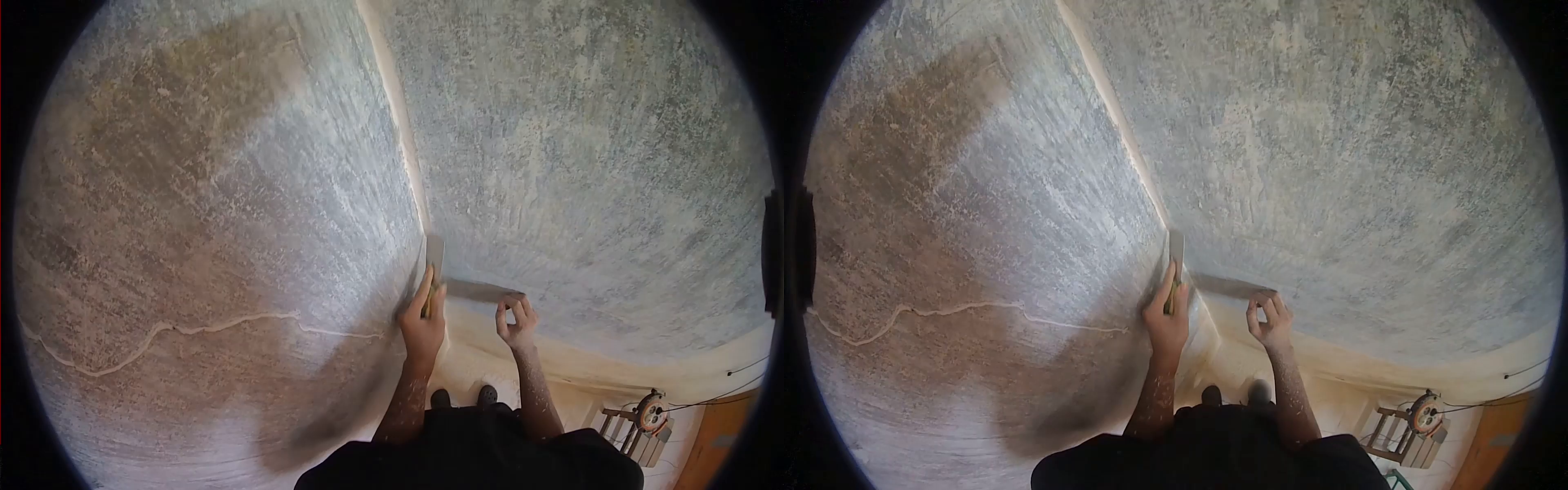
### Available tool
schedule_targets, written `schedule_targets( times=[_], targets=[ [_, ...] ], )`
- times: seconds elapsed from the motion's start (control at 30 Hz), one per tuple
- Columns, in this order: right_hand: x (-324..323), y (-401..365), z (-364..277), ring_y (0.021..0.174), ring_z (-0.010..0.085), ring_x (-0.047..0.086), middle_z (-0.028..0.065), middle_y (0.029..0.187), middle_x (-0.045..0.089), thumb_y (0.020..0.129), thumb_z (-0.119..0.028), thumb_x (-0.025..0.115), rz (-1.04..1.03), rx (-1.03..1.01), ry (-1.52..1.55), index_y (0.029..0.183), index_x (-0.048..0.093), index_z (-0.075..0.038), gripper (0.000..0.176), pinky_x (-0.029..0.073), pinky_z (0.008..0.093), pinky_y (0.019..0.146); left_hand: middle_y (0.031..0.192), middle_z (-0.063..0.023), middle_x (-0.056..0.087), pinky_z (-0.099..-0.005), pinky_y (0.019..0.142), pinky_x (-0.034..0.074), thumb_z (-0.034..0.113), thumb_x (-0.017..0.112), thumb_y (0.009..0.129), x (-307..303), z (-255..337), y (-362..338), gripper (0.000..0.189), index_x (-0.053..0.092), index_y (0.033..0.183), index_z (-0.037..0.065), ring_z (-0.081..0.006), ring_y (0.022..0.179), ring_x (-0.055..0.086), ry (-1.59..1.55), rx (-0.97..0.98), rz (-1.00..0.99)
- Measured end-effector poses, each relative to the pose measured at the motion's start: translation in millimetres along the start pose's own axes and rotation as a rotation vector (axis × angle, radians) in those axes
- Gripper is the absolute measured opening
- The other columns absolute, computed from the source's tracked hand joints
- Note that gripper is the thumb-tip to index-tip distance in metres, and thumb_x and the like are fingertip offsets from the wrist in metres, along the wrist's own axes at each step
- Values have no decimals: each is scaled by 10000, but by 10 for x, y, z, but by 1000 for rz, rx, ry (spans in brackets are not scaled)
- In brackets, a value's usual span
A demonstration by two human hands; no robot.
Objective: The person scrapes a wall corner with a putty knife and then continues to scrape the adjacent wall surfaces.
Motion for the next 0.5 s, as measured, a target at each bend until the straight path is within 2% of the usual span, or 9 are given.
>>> schedule_targets(
  times=[0.13,0.23,0.33,0.43,0.5],
  targets=[
    [8,-28,23,691,241,631,99,839,630,803,9,629,-8,20,-22,884,610,-48,100,505,321,617,1243,-199,649,-298,908,488,103,612,961,-17,19,19,397,556,1331,-28,-182,1066,645,-55,-71,-45],
    [41,-25,41,691,230,645,79,858,643,788,-5,663,7,13,-32,910,623,-72,145,508,324,585,1262,-203,637,-305,945,475,110,609,965,-31,48,0,403,548,1336,-33,-196,1132,624,-46,-169,-75],
    [33,9,11,700,247,646,89,863,645,791,-10,662,14,-7,-33,910,624,-67,137,511,332,593,1272,-191,635,-306,957,469,113,614,962,-63,23,2,405,550,1339,-21,-185,1148,616,-79,-132,-92],
    [49,-13,41,707,254,643,94,867,644,789,-8,663,7,2,-30,909,624,-61,137,510,332,600,1217,-184,660,-310,945,464,128,596,969,34,88,6,414,541,1359,-1,-172,1071,616,-52,-149,-29],
    [54,-33,8,717,254,644,95,870,644,789,-1,660,2,32,-27,909,625,-60,138,510,329,607,1256,-186,642,-312,959,466,132,608,967,-32,43,-25,407,551,1345,-8,-182,1123,615,-67,-177,-76]
  ],
)
Point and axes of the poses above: each hand's wrist, its own y-axis towards the middle knuckle, its own x-axis out of the palm, z = x × y, the point moved 1 cm from there along y, towards the middle knuckle
